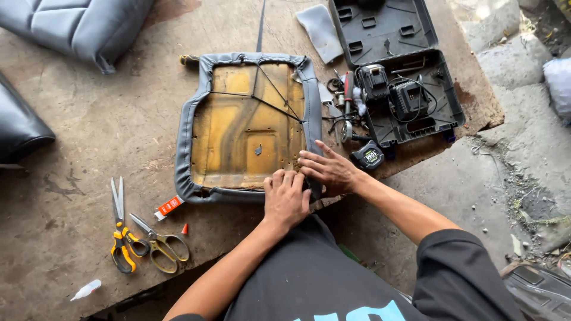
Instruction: The person repairs a damaged car seat by applying glue to the edges of the upholstery and pressing the material down to secure it. They work along the perimeter of the seat, smoothing the fabric and ensuring it adheres to the frame.
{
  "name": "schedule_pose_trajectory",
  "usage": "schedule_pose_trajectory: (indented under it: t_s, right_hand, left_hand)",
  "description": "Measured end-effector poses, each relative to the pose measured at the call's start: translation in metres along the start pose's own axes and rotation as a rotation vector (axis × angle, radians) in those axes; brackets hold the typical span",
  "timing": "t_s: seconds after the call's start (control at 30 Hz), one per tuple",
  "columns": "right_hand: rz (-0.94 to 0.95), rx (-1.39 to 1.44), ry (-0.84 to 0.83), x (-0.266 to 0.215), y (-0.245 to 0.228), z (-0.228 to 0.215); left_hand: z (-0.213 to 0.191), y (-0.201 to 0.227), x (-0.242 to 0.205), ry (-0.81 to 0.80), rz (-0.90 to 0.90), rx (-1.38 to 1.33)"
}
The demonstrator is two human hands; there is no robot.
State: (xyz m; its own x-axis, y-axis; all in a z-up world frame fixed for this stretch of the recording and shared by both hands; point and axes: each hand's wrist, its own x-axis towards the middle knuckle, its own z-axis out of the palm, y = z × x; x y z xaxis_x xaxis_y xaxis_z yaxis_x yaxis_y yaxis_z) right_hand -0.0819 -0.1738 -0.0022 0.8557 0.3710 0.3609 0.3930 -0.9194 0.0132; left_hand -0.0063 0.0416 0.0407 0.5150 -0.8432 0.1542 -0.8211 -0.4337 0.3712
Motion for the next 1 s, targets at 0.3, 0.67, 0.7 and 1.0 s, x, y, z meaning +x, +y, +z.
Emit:
schedule_pose_trajectory:
  t_s: [0.3, 0.67, 0.7, 1.0]
  right_hand:
    - [-0.226, 0.253, -0.069, 0.201, -0.040, -0.145]
    - [0.017, 0.235, -0.393, 0.333, -0.133, -0.252]
    - [0.118, 0.159, -0.526, 0.332, -0.138, -0.254]
    - [0.544, 0.234, -0.778, 0.299, -0.149, -0.258]
  left_hand:
    - [-0.194, -0.045, -0.030, 0.502, -0.086, -0.348]
    - [-0.293, -0.118, -0.059, 0.643, -0.093, -0.973]
    - [-0.291, -0.118, -0.059, 0.572, -0.115, -1.036]
    - [-0.253, -0.111, -0.034, 0.337, -0.058, -1.078]
